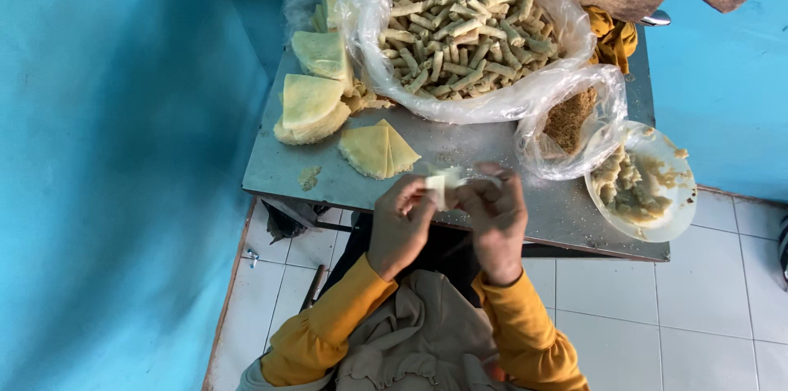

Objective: The person tears small pieces from flat dough sheets, rolls and shapes each piece by hand into a short cylinder, and places the shaped dough sticks into a large plastic-lined bowl already filled with similar pieces. They repeat this cycle continuously, occasionally reaching into the bowl to reposition pieces.

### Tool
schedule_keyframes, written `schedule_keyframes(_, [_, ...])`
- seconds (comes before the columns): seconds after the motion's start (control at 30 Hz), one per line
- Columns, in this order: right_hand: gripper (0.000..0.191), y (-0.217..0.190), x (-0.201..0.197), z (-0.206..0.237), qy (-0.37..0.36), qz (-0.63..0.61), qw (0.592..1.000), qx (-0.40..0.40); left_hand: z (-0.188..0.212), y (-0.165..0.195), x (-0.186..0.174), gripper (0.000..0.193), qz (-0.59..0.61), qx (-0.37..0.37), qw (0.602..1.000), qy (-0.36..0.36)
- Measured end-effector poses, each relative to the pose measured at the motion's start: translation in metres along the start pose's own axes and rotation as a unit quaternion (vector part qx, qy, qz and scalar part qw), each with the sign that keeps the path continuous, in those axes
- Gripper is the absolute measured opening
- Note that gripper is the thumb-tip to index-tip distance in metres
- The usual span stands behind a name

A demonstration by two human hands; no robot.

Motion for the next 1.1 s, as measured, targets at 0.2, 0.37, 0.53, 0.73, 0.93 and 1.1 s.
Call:
schedule_keyframes(0.2, [0.024,-0.006,-0.054,-0.002,0.098,-0.205,0.974,0.0,-0.021,-0.025,-0.057,0.007,0.256,-0.089,0.945,0.185])
schedule_keyframes(0.37, [0.028,-0.066,-0.052,0.0,0.094,0.188,0.956,-0.204,-0.049,0.026,-0.1,0.014,-0.279,0.038,0.947,0.155])
schedule_keyframes(0.53, [0.026,-0.043,0.03,0.017,-0.077,0.526,0.811,-0.245,-0.036,0.07,-0.078,0.036,-0.469,0.227,0.846,0.113])
schedule_keyframes(0.73, [0.044,-0.033,0.002,0.0,-0.123,0.397,0.905,-0.093,-0.012,0.062,-0.021,0.031,-0.46,0.297,0.816,-0.186])
schedule_keyframes(0.93, [0.063,-0.03,-0.005,-0.018,-0.176,0.506,0.832,-0.145,-0.011,0.058,-0.014,0.022,-0.446,0.298,0.808,-0.243])
schedule_keyframes(1.1, [0.068,-0.024,0.014,-0.022,-0.223,0.568,0.77,-0.186,-0.011,0.055,-0.013,0.019,-0.441,0.294,0.807,-0.261])
Point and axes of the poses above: each hand's wrist, its own z-axis away from the middle knuckle, its own x-axis out of the palm, y = z × x, the point moved 7 cm from there along -z, towards the middle knuckle, and after that the axes turned 3 degrees about x, right-handed, at the moved point
